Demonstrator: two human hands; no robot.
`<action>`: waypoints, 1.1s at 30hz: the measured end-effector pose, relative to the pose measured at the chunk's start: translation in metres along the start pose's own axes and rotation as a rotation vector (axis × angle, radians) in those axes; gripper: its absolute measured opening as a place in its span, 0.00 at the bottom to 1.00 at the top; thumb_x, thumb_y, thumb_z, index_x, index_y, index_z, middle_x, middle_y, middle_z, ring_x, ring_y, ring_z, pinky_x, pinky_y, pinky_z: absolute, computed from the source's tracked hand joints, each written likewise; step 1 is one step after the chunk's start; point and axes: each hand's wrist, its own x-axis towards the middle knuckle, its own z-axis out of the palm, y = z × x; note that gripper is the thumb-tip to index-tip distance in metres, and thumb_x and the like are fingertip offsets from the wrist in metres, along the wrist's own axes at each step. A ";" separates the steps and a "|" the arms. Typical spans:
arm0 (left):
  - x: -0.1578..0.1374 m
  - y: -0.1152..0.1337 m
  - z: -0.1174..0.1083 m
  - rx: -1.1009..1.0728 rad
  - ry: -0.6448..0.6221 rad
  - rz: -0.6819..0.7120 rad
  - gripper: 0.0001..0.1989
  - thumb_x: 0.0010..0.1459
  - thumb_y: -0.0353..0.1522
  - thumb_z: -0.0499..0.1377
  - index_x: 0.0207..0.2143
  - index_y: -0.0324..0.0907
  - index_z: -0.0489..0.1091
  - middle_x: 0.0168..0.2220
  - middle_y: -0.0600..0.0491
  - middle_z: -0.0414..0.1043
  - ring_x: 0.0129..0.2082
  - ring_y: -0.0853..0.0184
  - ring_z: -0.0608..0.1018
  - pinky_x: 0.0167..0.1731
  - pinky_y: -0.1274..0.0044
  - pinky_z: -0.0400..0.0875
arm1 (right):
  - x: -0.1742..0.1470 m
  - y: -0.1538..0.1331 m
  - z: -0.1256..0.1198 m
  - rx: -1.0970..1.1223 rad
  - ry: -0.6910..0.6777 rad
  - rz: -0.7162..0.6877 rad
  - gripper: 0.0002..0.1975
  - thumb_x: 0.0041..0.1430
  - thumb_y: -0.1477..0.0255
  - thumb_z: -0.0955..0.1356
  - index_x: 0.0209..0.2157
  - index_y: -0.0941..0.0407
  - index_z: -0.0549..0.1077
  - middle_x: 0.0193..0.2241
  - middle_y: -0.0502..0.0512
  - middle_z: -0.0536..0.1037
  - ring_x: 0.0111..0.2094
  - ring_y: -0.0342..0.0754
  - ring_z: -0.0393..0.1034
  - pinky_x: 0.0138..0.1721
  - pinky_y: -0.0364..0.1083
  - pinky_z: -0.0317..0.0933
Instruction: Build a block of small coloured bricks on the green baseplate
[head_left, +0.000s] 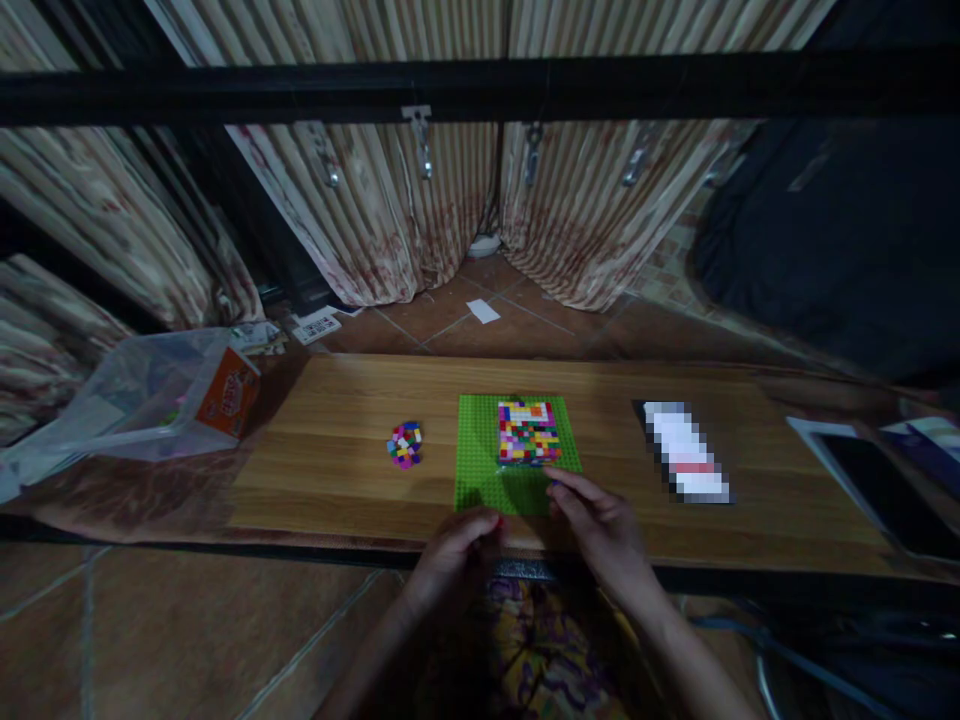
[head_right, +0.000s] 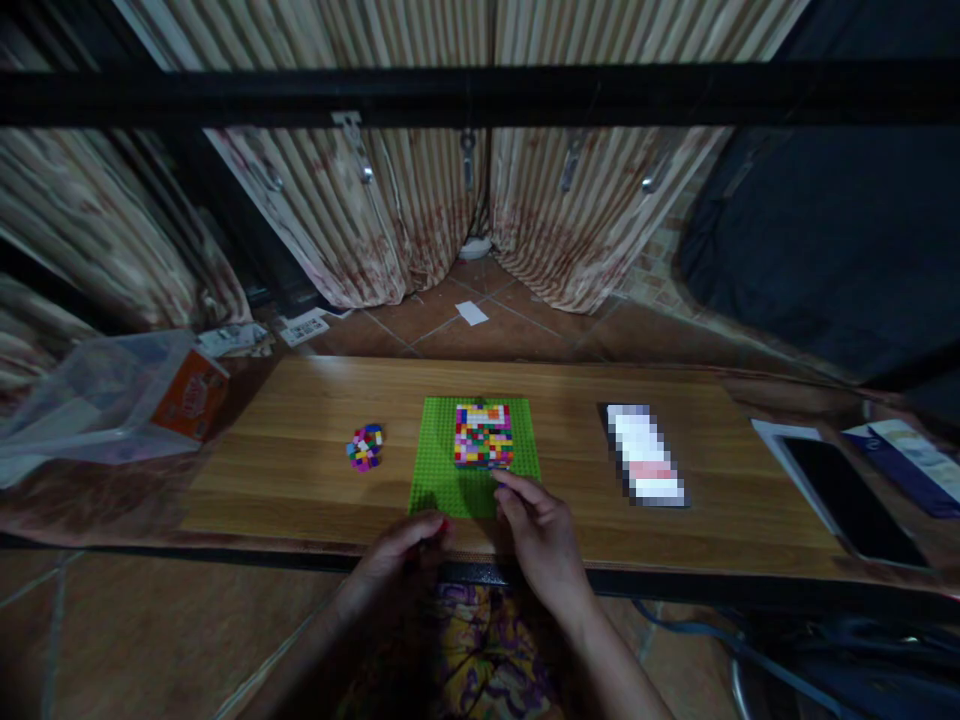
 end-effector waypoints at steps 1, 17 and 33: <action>0.000 0.000 -0.001 -0.006 0.010 0.005 0.12 0.43 0.36 0.65 0.24 0.35 0.71 0.21 0.55 0.65 0.17 0.80 0.60 0.16 0.84 0.48 | 0.002 -0.001 -0.001 -0.078 0.005 -0.064 0.16 0.56 0.62 0.66 0.44 0.52 0.74 0.38 0.55 0.78 0.36 0.47 0.72 0.39 0.48 0.65; -0.003 0.006 -0.002 0.009 0.072 0.000 0.13 0.43 0.37 0.65 0.26 0.35 0.70 0.23 0.55 0.66 0.17 0.80 0.61 0.15 0.85 0.47 | 0.029 -0.023 0.004 -0.607 0.021 -0.568 0.10 0.61 0.70 0.61 0.36 0.54 0.74 0.35 0.55 0.77 0.37 0.49 0.72 0.38 0.47 0.65; 0.000 0.005 -0.005 -0.020 0.051 -0.020 0.12 0.45 0.37 0.63 0.27 0.35 0.71 0.23 0.56 0.64 0.16 0.81 0.58 0.15 0.86 0.45 | 0.049 -0.017 -0.001 -0.856 -0.085 -0.755 0.12 0.62 0.73 0.61 0.36 0.54 0.76 0.37 0.56 0.74 0.39 0.50 0.67 0.41 0.49 0.64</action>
